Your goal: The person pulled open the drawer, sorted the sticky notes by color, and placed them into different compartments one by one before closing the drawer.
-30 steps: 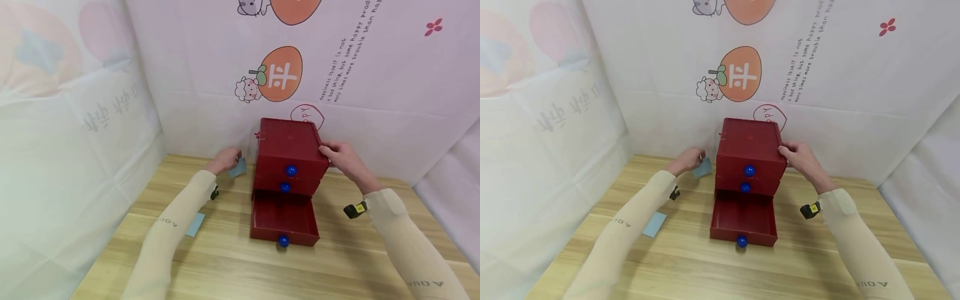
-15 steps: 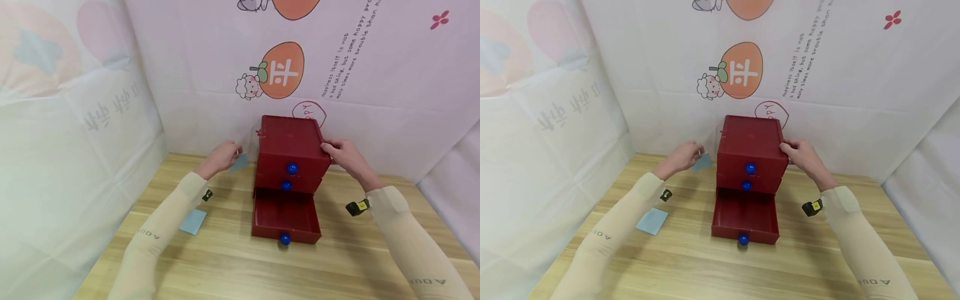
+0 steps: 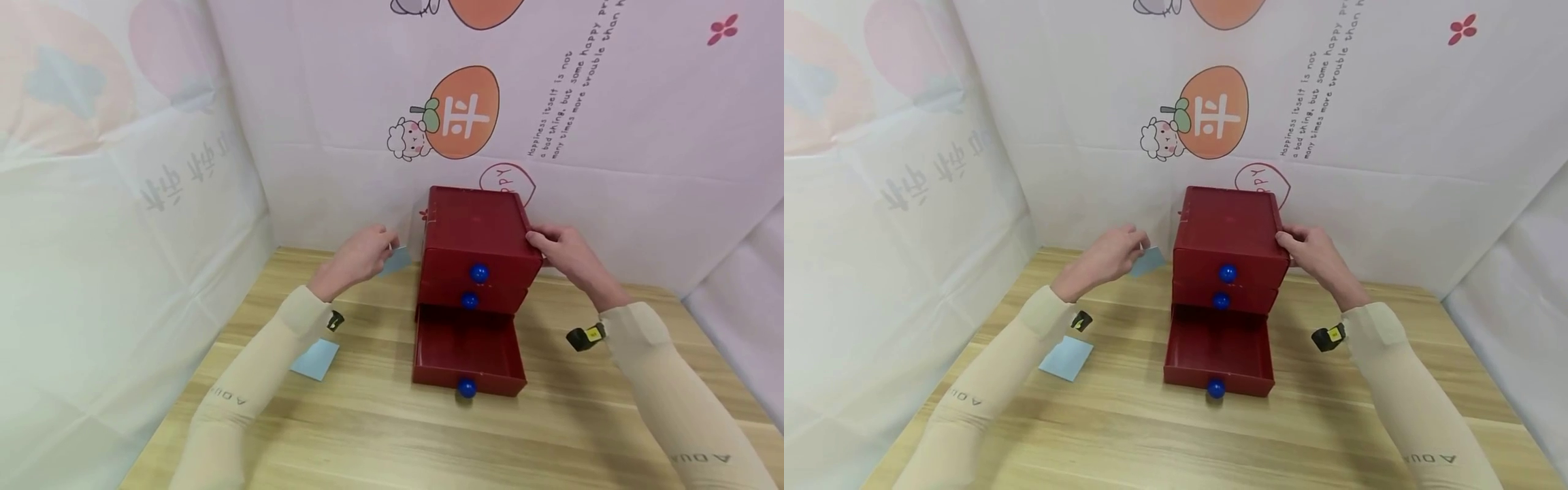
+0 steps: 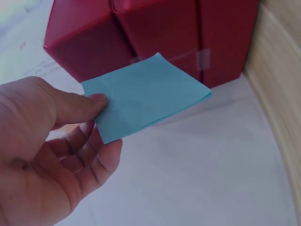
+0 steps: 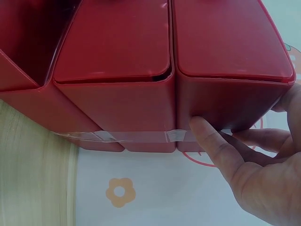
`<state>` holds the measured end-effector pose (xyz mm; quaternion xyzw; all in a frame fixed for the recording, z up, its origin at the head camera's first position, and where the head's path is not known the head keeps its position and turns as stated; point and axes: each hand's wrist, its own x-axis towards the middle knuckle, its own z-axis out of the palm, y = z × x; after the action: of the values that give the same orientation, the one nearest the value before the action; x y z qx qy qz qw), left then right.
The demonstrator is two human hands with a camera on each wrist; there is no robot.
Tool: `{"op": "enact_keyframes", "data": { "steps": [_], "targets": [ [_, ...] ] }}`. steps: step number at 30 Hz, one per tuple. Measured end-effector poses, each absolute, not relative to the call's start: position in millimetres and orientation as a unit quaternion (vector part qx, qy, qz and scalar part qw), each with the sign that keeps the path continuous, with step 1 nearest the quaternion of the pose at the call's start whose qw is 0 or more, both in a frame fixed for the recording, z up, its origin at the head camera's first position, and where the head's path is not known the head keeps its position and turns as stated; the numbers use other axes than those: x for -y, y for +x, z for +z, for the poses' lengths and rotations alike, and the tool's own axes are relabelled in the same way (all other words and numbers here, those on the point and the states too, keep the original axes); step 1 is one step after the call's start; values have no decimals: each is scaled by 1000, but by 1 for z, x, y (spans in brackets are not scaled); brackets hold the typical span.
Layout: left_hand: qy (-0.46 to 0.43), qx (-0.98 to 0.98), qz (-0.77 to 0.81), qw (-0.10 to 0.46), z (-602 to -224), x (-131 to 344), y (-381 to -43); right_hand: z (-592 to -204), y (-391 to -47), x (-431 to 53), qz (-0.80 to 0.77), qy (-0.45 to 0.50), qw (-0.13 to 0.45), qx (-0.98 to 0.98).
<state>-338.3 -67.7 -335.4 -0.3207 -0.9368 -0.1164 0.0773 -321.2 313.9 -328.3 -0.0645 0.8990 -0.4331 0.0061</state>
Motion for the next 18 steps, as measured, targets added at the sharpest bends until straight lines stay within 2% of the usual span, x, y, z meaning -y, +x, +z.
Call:
{"op": "enact_keyframes", "data": {
  "steps": [18],
  "targets": [
    [-389,906,-93,137,-328,70,-291,-329,-322,-315,-435,-68,0,-898]
  ]
}}
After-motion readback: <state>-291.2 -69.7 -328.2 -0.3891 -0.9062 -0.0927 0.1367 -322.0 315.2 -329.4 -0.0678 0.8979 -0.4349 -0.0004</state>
